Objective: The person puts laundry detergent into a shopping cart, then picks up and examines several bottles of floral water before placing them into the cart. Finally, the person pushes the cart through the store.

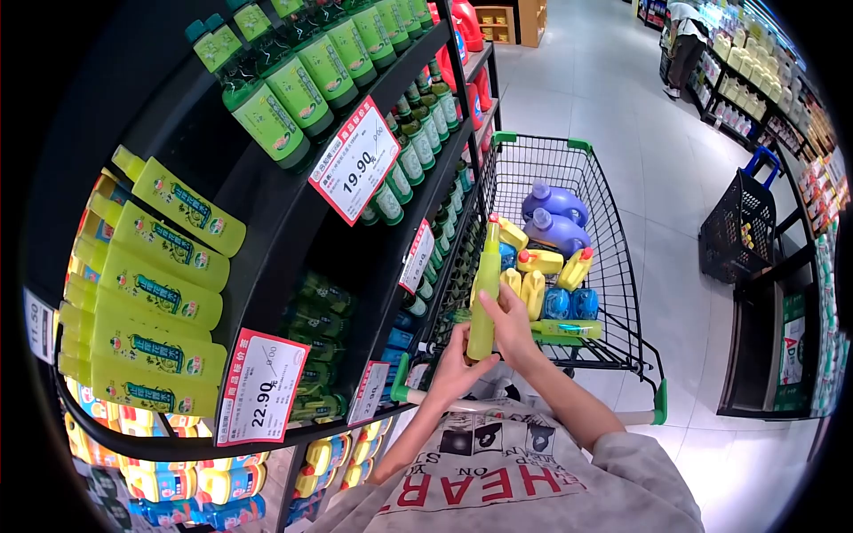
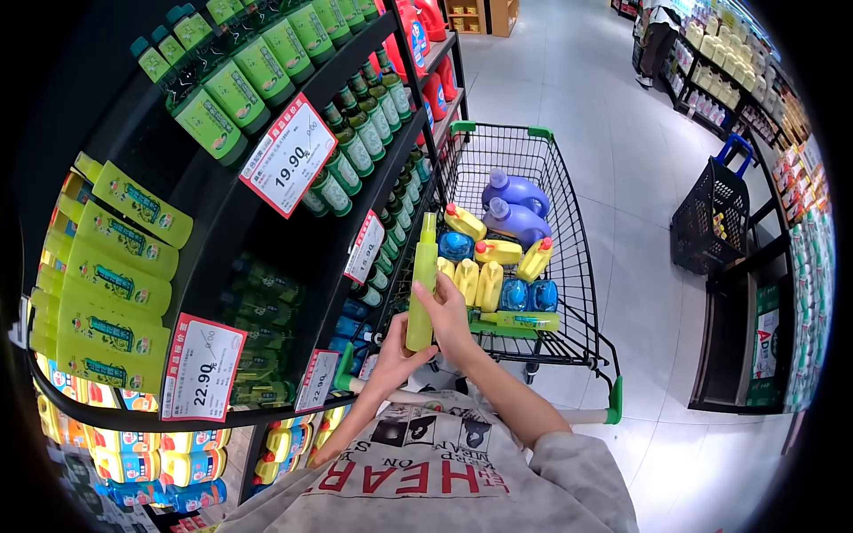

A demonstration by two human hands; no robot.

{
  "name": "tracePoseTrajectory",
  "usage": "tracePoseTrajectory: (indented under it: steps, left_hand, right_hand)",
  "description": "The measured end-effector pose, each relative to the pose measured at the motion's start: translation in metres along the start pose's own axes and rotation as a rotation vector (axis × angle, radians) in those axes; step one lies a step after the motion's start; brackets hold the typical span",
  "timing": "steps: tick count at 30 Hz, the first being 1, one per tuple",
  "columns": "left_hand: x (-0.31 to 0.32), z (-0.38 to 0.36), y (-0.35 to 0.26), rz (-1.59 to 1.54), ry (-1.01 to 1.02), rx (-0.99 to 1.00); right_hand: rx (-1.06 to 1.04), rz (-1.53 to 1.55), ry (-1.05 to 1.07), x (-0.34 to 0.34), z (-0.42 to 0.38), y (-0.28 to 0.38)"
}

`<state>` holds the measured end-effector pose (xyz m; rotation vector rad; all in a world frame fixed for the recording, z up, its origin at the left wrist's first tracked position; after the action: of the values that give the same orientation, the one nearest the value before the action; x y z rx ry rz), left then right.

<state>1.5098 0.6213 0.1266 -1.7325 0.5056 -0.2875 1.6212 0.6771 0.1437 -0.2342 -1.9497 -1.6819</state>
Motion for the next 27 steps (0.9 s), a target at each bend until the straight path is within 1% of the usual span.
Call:
tracePoseTrajectory:
  steps: [2,6,8,9,11,16,19,23,27]
  left_hand:
    - [0.002,-0.001,0.000,-0.053,0.012,-0.019]
    - [0.006,-0.001,-0.002,-0.146,0.057,-0.043]
    - [0.006,-0.001,-0.004,-0.095,0.061,-0.036]
    - [0.006,-0.002,-0.006,-0.044,0.064,-0.027]
    - [0.007,-0.002,-0.007,-0.041,0.063,-0.033]
    - [0.009,-0.004,-0.010,-0.055,0.070,-0.053]
    - [0.010,-0.004,-0.014,-0.070,0.061,-0.002]
    - [0.011,-0.006,-0.015,-0.106,0.077,-0.046]
    - [0.010,-0.007,-0.012,-0.080,0.081,-0.074]
  right_hand:
    - [0.022,0.180,-0.013,-0.003,0.001,-0.004]
    - [0.056,0.302,0.026,-0.002,0.001,-0.004]
    - [0.131,0.355,0.116,-0.001,0.001,-0.011]
    - [0.131,0.356,0.115,-0.001,0.001,-0.009]
    - [0.187,0.421,0.161,0.004,-0.001,-0.008]
    - [0.232,0.448,0.214,0.003,0.000,-0.013]
    - [0.264,0.482,0.256,0.005,-0.001,-0.011]
    - [0.293,0.518,0.316,0.008,-0.004,-0.010]
    - [0.302,0.514,0.313,0.008,-0.004,-0.012]
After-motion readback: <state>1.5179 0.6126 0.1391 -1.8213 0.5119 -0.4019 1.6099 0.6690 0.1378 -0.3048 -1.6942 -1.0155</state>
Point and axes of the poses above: each hand's wrist, its own z-axis towards the middle knuckle, its own x-axis out of the palm, y = z × x, the point moved 6 cm from there along z, towards the middle knuckle, and after that the axes turned 14 degrees about y, right-handed, at the moved point
